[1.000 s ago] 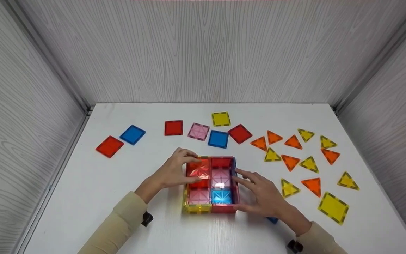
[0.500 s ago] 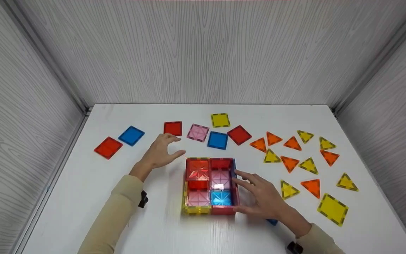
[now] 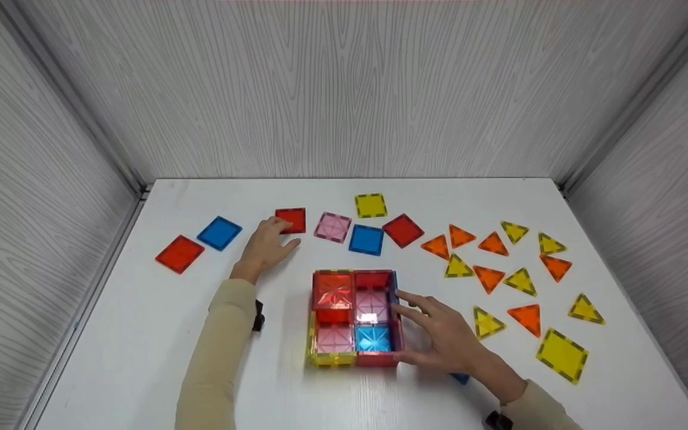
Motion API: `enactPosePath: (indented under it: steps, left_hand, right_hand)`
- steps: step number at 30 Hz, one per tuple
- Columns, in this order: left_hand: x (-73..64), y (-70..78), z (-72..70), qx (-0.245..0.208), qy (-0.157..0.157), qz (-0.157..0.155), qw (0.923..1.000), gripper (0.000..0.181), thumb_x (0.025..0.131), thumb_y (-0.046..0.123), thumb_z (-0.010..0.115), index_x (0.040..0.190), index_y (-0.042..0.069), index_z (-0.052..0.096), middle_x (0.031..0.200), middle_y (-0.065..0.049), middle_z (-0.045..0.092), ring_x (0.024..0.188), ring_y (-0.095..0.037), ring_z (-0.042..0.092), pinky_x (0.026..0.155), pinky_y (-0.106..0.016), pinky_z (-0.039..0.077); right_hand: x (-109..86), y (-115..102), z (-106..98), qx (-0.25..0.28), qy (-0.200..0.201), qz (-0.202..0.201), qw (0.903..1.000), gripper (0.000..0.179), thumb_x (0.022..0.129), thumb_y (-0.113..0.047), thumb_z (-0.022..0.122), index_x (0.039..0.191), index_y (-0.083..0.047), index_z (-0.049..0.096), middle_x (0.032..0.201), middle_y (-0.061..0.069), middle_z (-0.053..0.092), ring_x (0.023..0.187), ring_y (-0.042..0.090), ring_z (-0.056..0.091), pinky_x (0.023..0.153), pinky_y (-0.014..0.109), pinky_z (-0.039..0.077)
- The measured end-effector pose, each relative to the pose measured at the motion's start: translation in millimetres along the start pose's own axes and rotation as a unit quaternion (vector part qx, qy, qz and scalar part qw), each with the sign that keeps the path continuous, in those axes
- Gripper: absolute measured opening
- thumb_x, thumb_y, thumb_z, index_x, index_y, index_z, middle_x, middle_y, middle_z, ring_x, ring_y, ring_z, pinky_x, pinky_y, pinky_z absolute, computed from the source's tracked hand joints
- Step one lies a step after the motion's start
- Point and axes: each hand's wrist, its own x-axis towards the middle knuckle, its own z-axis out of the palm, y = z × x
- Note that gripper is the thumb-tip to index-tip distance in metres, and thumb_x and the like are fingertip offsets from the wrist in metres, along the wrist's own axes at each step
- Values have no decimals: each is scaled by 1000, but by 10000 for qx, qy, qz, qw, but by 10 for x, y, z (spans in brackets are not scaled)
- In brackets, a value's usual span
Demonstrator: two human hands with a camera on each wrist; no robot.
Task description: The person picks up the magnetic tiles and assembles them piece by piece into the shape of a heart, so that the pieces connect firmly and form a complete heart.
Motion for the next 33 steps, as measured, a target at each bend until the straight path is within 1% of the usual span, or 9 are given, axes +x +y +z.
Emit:
enactPosePath:
  steps: [5, 9, 13, 16, 22, 24, 28, 31, 33]
  left_hand:
    - [51, -14, 26, 25, -30, -153, 9999, 57, 104, 35, 67, 152, 8, 54, 162, -18, 46, 151, -39, 42, 126, -56, 37]
    - [34, -34, 45, 145, -68, -194, 9997, 57, 104, 34, 66, 152, 6, 53, 160, -19, 46, 149, -39, 43, 126, -56, 37]
    - [-10, -47, 58, 364, -47, -115, 9993, 55, 104, 34, 67, 150, 6, 56, 152, -18, 51, 144, -37, 47, 125, -54, 41]
    - [-53, -48, 50, 570, -45, 12, 9984, 53, 103, 34, 67, 148, 6, 58, 147, -17, 53, 139, -36, 49, 123, -54, 43]
    - [-120, -64, 15, 881, -22, 264, 9958, 51, 102, 34, 70, 143, 5, 62, 143, -19, 56, 134, -37, 51, 117, -55, 48]
    - [-117, -82, 16, 859, 36, 299, 9959, 52, 101, 35, 72, 143, 6, 61, 144, -20, 55, 134, -37, 50, 116, -55, 49]
    - [-83, -124, 26, 675, 123, 252, 9973, 59, 99, 38, 73, 147, 8, 57, 149, -20, 51, 138, -38, 48, 118, -55, 48]
    - [-45, -145, 38, 519, 115, 150, 9985, 63, 98, 40, 73, 150, 9, 53, 155, -20, 47, 142, -39, 46, 118, -57, 48]
    - [-19, -153, 48, 431, 55, 69, 9990, 66, 98, 41, 73, 153, 11, 51, 159, -19, 44, 145, -40, 44, 118, -58, 47]
  right_hand:
    - [9, -5, 5, -7, -62, -1, 10000, 83, 84, -75, 72, 154, -35, 53, 163, -2, 50, 136, 20, 61, 102, 49, 60]
    - [10, -7, 6, -62, -86, -37, 9999, 83, 84, -73, 74, 155, -36, 52, 163, -2, 50, 135, 21, 61, 102, 49, 60]
    - [7, 2, 1, -86, -85, -105, 9999, 82, 85, -73, 73, 155, -35, 52, 163, 0, 51, 135, 22, 62, 102, 49, 60]
    - [7, 7, -6, -58, -79, -100, 9999, 82, 85, -73, 72, 154, -32, 54, 163, 1, 51, 134, 22, 62, 101, 49, 60]
    - [10, 8, -20, -93, -64, -79, 9999, 82, 86, -74, 71, 153, -29, 56, 162, 2, 52, 133, 22, 63, 100, 48, 61]
    - [11, 7, -27, -96, -57, -85, 9999, 82, 86, -74, 71, 153, -31, 55, 162, 2, 52, 132, 22, 63, 100, 49, 61]
    - [12, 3, -34, -79, -80, -88, 9999, 82, 85, -72, 74, 154, -34, 53, 163, 1, 51, 133, 22, 62, 101, 49, 60]
    - [8, 1, -32, -80, -97, -91, 9999, 83, 84, -71, 76, 155, -35, 52, 163, 1, 51, 134, 21, 62, 101, 49, 60]
    - [-2, 2, -31, -87, -85, -94, 9999, 83, 84, -70, 77, 155, -35, 52, 163, 1, 51, 134, 22, 62, 101, 49, 60]
